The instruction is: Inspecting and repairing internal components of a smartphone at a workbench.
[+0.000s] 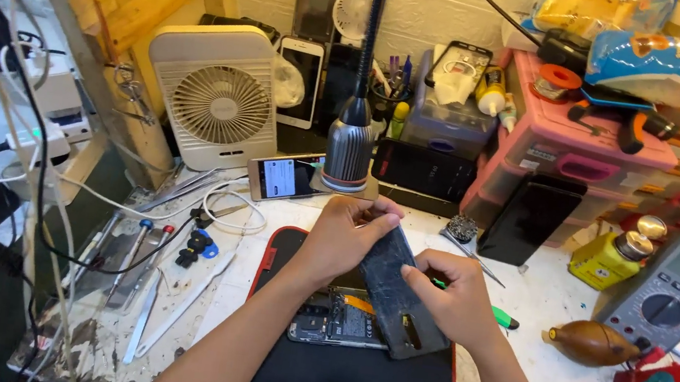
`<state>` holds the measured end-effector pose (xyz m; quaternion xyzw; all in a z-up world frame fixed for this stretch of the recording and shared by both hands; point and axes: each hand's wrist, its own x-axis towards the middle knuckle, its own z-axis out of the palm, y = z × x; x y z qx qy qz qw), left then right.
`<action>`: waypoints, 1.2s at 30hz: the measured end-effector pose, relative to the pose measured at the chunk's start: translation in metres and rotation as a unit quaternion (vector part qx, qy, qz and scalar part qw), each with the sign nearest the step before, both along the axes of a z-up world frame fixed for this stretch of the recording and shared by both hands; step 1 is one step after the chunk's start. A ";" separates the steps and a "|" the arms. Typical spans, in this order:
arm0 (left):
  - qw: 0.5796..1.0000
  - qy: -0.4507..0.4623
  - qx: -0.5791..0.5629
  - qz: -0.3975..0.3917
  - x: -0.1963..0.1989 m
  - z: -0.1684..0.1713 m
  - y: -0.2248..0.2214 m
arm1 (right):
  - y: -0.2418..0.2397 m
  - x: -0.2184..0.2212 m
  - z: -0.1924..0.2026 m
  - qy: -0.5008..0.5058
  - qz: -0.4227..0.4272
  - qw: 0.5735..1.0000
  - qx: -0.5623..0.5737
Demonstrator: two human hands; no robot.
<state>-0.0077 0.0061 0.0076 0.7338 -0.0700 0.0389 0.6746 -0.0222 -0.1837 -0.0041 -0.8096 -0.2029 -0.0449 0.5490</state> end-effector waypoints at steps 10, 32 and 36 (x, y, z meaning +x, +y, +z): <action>0.996 0.075 0.035 -0.019 0.013 -0.016 0.008 | -0.005 0.002 -0.002 0.104 0.044 0.994 0.013; 0.971 0.173 -0.136 -0.095 -0.011 0.002 -0.022 | -0.016 0.018 0.001 0.187 -0.058 0.935 0.295; 0.965 0.192 -0.175 -0.045 -0.004 0.004 -0.016 | -0.010 0.015 0.005 0.190 -0.060 0.941 0.274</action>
